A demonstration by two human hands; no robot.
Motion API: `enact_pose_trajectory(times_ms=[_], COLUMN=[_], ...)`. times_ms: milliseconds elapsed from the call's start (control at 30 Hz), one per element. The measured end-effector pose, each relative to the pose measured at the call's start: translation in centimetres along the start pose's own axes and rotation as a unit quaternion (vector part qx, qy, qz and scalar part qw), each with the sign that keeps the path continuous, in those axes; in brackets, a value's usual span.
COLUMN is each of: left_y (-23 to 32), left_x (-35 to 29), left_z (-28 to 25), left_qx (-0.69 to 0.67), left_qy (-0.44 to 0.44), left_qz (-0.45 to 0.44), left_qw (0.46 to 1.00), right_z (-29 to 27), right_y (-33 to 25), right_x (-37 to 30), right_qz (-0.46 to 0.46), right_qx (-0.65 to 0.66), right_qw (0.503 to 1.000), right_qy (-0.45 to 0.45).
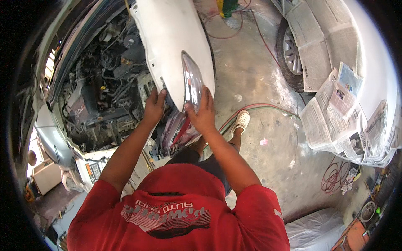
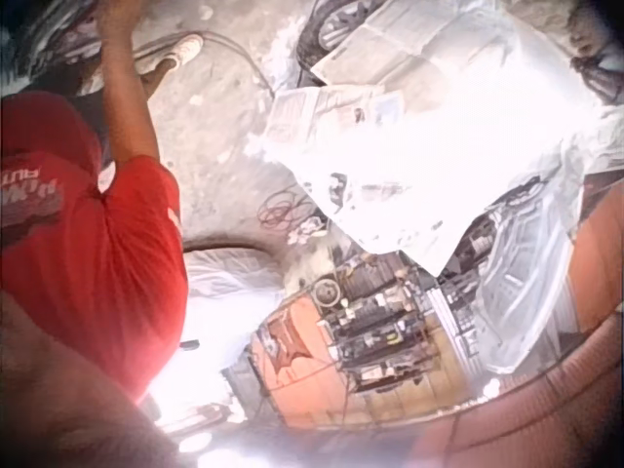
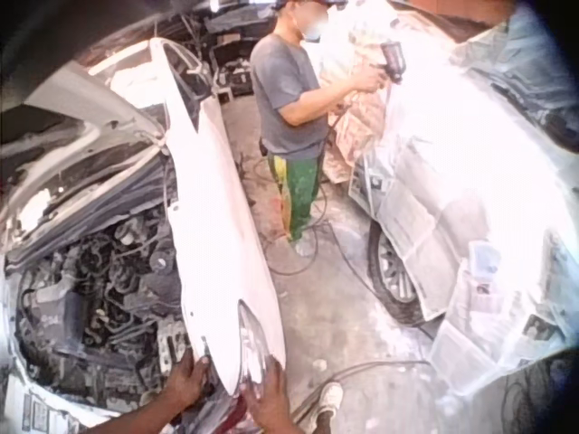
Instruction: The person removes a new headlight from its packaging and positions it onto the front of a white car, aligning it with the body panel and fender.
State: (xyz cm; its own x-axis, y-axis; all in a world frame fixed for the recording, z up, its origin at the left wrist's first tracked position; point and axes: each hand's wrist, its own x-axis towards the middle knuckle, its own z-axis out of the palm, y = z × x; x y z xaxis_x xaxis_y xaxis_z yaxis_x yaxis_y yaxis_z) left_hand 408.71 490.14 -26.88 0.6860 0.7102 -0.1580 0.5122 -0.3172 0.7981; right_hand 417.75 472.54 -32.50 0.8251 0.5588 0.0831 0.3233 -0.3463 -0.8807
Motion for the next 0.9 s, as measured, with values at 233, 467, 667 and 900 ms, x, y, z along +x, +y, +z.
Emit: enact_pose_trajectory(times_ms=[233,467,667,900], left_y=[0.7,1.0,0.8,-0.8], left_x=[-0.4,0.1,0.1,0.3], left_z=[-0.5,-0.6,-1.1,-1.1], left_qx=[-0.017,-0.038,-0.041,-0.021], left_qy=[-0.049,-0.060,-0.071,-0.053], left_qz=[-0.026,-0.003,-0.060,-0.016], left_qw=[0.998,0.997,0.995,0.998], right_z=[0.3,0.4,-1.4,-1.1], right_y=[-1.7,-1.5,-1.2,-2.0], right_x=[0.1,0.2,0.3,0.5], right_qz=[-0.008,-0.016,-0.044,-0.022], right_qx=[-0.023,-0.036,-0.034,-0.029], right_qw=[0.999,0.998,0.994,0.991], right_qy=[0.043,0.046,-0.093,-0.130])
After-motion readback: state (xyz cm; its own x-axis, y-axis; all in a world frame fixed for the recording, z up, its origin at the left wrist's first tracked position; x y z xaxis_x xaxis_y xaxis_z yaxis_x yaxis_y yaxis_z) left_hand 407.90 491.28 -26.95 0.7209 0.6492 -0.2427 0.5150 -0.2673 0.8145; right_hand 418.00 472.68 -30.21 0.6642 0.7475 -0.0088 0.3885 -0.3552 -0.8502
